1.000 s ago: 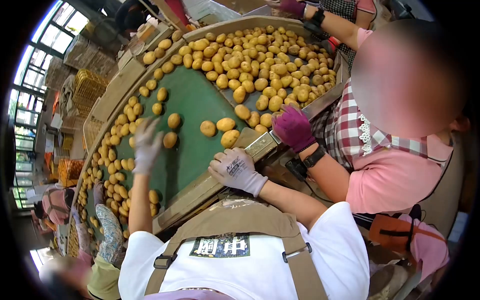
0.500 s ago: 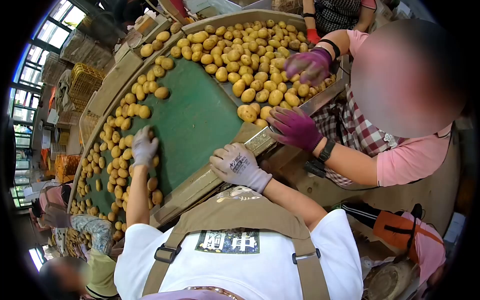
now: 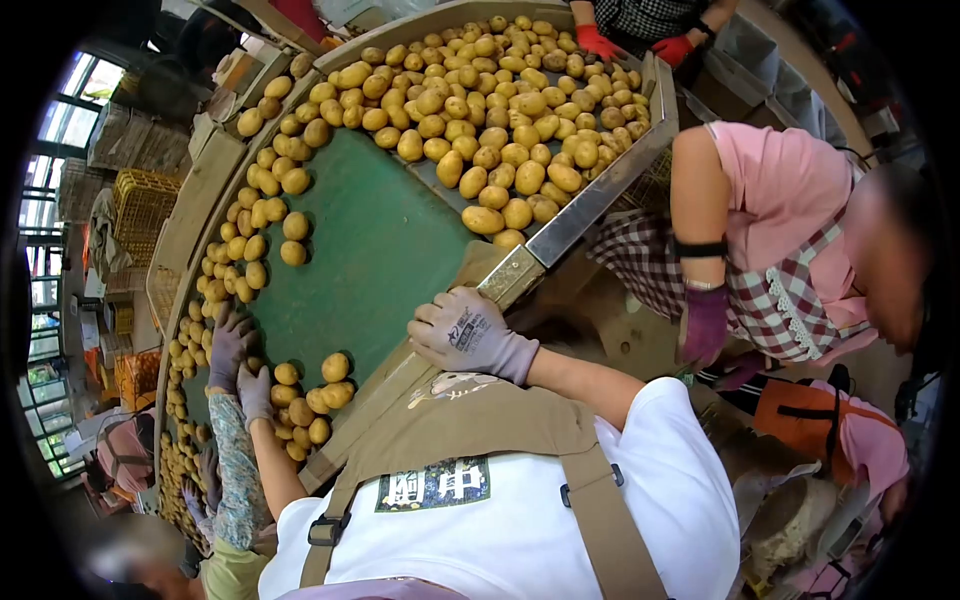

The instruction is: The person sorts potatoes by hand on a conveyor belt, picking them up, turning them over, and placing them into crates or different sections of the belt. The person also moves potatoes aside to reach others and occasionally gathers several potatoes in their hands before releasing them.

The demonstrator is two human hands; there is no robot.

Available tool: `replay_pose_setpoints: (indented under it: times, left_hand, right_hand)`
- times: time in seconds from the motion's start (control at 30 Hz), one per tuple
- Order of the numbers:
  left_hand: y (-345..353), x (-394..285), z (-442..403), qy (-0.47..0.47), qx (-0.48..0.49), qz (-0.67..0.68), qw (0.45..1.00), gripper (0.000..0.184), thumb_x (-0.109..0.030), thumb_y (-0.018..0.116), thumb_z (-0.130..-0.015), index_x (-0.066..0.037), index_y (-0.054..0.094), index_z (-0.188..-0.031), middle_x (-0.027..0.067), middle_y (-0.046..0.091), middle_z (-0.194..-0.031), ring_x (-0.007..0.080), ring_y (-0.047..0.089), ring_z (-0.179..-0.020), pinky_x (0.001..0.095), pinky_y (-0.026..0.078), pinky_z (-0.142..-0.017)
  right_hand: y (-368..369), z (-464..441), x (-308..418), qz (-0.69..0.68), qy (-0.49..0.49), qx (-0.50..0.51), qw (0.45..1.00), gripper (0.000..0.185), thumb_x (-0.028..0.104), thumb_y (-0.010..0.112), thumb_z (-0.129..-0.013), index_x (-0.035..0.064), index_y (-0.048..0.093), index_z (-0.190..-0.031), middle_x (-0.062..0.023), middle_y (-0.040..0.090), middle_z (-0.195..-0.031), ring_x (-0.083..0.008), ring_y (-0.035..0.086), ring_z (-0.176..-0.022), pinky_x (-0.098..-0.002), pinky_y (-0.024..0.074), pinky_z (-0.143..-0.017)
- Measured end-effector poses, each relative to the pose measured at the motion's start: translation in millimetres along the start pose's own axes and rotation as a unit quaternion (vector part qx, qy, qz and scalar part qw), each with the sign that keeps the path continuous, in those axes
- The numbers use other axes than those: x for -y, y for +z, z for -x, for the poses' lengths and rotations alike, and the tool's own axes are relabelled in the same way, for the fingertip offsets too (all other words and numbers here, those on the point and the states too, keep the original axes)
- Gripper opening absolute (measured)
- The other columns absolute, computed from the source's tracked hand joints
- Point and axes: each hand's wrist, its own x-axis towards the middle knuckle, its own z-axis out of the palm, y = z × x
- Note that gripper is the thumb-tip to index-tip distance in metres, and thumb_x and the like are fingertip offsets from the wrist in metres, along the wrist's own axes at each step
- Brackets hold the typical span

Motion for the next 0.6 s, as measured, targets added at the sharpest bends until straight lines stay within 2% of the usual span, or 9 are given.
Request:
replay_pose_setpoints:
  times: [0.07,0.13,0.23,0.27,0.37,0.4,0.47,0.53,0.6]
  left_hand:
    - [-8,-25,8,-0.048,-0.001,-0.09,0.995,0.063,-0.034,0.07,-0.089,0.001,0.057,-0.139,0.0264,0.063,-0.135,0.0445,0.059,-0.125,0.0473,0.046,-0.108]
    - [-8,-17,2,-0.094,0.004,-0.103,0.99,0.071,-0.054,0.064,-0.092,-0.003,0.057,-0.14,0.0284,0.06,-0.139,0.0448,0.057,-0.127,0.05,0.045,-0.107]
    - [-11,0,12,-0.126,-0.015,-0.129,0.984,0.08,-0.065,0.057,-0.094,-0.012,0.048,-0.153,0.0209,0.049,-0.154,0.0399,0.048,-0.139,0.0478,0.037,-0.116]
    - [-28,-47,37,-0.165,0.002,-0.147,0.975,0.074,-0.059,0.058,-0.096,-0.012,0.048,-0.153,0.0201,0.045,-0.157,0.039,0.045,-0.142,0.0478,0.038,-0.116]
    - [-16,-31,52,-0.059,-0.028,-0.165,0.984,0.061,-0.042,0.06,-0.1,-0.011,0.048,-0.152,0.0219,0.045,-0.156,0.0412,0.041,-0.144,0.0496,0.038,-0.116]
    - [-14,-46,63,-0.049,-0.042,-0.173,0.983,0.061,-0.042,0.06,-0.1,-0.011,0.048,-0.152,0.022,0.045,-0.156,0.0413,0.041,-0.144,0.0499,0.038,-0.116]
    - [-18,-87,86,-0.027,-0.071,-0.191,0.979,0.061,-0.041,0.061,-0.1,-0.01,0.049,-0.151,0.0221,0.045,-0.156,0.0417,0.041,-0.144,0.0504,0.037,-0.117]
    - [-19,-147,115,-0.007,-0.101,-0.135,0.986,0.058,-0.035,0.062,-0.1,-0.008,0.05,-0.15,0.023,0.044,-0.156,0.0421,0.041,-0.143,0.0503,0.037,-0.117]
    - [-13,-207,145,0.107,-0.116,-0.036,0.987,0.053,-0.018,0.066,-0.096,-0.006,0.054,-0.147,0.0234,0.049,-0.152,0.0415,0.045,-0.142,0.0505,0.037,-0.116]
  right_hand:
    - [-1,2,-3,-0.026,0.005,0.019,0.999,0.019,0.033,0.07,-0.088,0.0144,0.069,-0.083,-0.0022,0.067,-0.085,-0.0223,0.066,-0.078,-0.0398,0.0515,-0.071]
    - [-5,2,-8,-0.089,0.003,0.029,0.996,0.019,0.032,0.07,-0.089,0.0139,0.071,-0.087,-0.0025,0.07,-0.09,-0.0221,0.067,-0.082,-0.0399,0.0511,-0.074]
    - [-29,-9,-24,-0.218,0.006,0.056,0.974,0.018,0.03,0.07,-0.092,0.0127,0.074,-0.093,-0.0039,0.075,-0.1,-0.021,0.069,-0.092,-0.0397,0.0495,-0.083]
    - [-38,-16,-35,-0.197,-0.008,0.028,0.98,0.017,0.029,0.07,-0.092,0.0125,0.074,-0.093,-0.004,0.075,-0.098,-0.0215,0.069,-0.09,-0.0395,0.0501,-0.082]
    - [-66,-52,-84,-0.151,-0.057,-0.082,0.983,0.015,0.026,0.071,-0.09,0.011,0.074,-0.092,-0.0049,0.074,-0.089,-0.0231,0.07,-0.079,-0.0379,0.0523,-0.074]
    - [-75,-65,-107,-0.147,-0.059,-0.063,0.985,0.016,0.022,0.07,-0.09,0.0077,0.075,-0.094,-0.0074,0.076,-0.093,-0.022,0.072,-0.081,-0.0382,0.0531,-0.073]
    - [-95,-92,-155,-0.105,-0.082,-0.118,0.984,0.013,0.019,0.07,-0.089,0.0061,0.072,-0.09,-0.0097,0.075,-0.089,-0.0278,0.071,-0.075,-0.0385,0.0542,-0.066]
    - [-136,-113,-215,-0.046,-0.023,-0.123,0.991,0.013,0.018,0.07,-0.088,0.0054,0.073,-0.092,-0.0118,0.074,-0.086,-0.0321,0.071,-0.075,-0.041,0.0548,-0.067]
    - [-181,-108,-289,0.024,0.038,-0.239,0.97,0.019,0.019,0.07,-0.092,0.0025,0.076,-0.101,-0.0148,0.076,-0.091,-0.0327,0.073,-0.08,-0.0406,0.0566,-0.077]
